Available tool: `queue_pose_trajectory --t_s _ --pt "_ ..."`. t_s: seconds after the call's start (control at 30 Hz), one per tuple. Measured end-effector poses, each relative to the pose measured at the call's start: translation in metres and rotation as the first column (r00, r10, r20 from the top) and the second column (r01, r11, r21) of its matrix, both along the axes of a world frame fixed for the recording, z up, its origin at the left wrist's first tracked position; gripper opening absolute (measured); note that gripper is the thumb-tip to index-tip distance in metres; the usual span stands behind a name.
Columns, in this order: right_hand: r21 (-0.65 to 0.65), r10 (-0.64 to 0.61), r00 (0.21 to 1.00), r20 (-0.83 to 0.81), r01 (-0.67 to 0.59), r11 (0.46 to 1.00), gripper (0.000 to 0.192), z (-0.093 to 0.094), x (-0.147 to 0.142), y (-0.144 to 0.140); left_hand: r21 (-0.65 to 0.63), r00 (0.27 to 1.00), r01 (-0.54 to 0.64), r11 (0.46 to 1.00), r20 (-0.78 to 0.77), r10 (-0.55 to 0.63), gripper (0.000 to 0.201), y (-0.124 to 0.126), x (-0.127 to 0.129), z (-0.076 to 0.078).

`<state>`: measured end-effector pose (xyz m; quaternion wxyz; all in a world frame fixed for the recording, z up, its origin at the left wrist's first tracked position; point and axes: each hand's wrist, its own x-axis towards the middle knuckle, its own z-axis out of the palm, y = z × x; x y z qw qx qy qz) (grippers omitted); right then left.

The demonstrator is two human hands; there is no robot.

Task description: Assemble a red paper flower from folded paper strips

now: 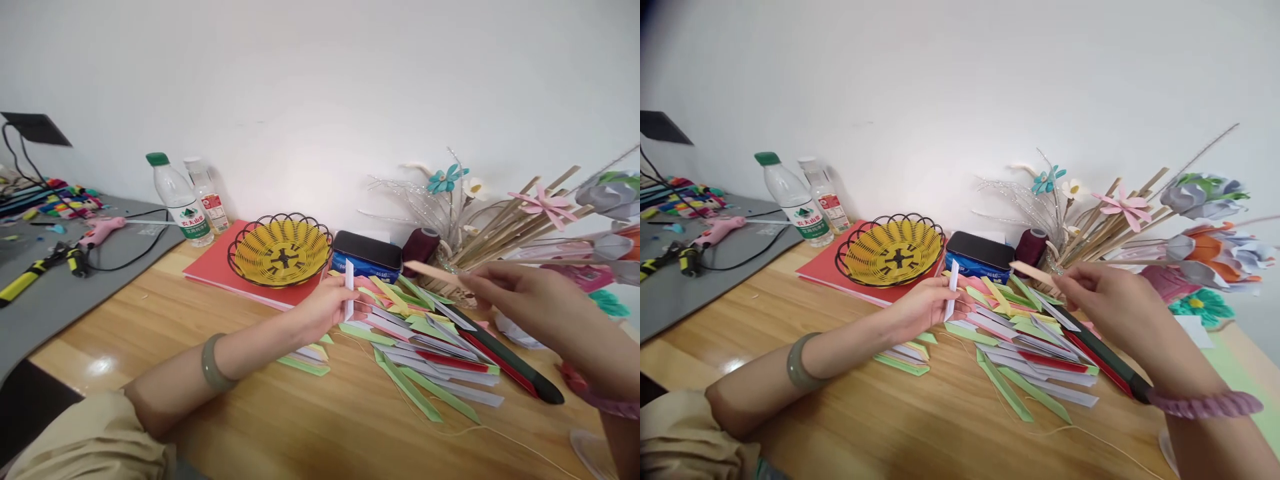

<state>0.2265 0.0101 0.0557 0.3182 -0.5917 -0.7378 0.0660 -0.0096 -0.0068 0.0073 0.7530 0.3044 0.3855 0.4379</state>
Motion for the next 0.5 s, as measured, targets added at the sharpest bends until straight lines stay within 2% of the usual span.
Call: queue_pose_trajectory --t_s 0.03,0.1,0.13,0.2,0.27,0.37,0.5 --pt "-0.043 -0.008 0.998 -0.055 0.006 0.999 0.03 0.002 -0.009 -0.006 0.005 1.0 -0.001 1.0 0.024 0.001 0.01 -0.001 0.001 0.001" --pt "0.007 -0.021 0.966 -0.259 0.024 1.0 0.031 -0.001 -0.034 -0.019 0.022 0.996 -0.017 1.0 0.092 0.015 0.01 -0.004 0.004 0.002" --pt "0.012 0.008 0.958 -0.288 -0.005 1.0 0.031 -0.004 -0.048 -0.025 0.036 0.991 -0.03 0.999 0.129 0.026 0.008 -0.006 0.005 0.002" --pt "0.051 0.09 0.969 -0.232 -0.081 0.995 0.03 -0.016 -0.073 -0.035 0.079 0.978 -0.059 0.995 0.202 0.042 0.005 -0.008 0.008 0.001" --pt "0.149 0.067 0.993 -0.095 -0.053 0.987 0.029 -0.029 -0.088 -0.04 0.135 0.963 -0.09 0.987 0.264 0.052 0.004 -0.009 0.011 -0.001" --pt "0.251 0.017 0.999 0.043 -0.028 0.968 0.029 -0.043 -0.094 -0.042 0.177 0.947 -0.134 0.975 0.312 0.073 0.006 -0.011 0.014 -0.003" --pt "0.267 0.022 0.999 0.037 -0.031 0.963 0.025 -0.049 -0.092 -0.043 0.171 0.942 -0.196 0.966 0.306 0.137 0.011 -0.014 0.017 -0.001"
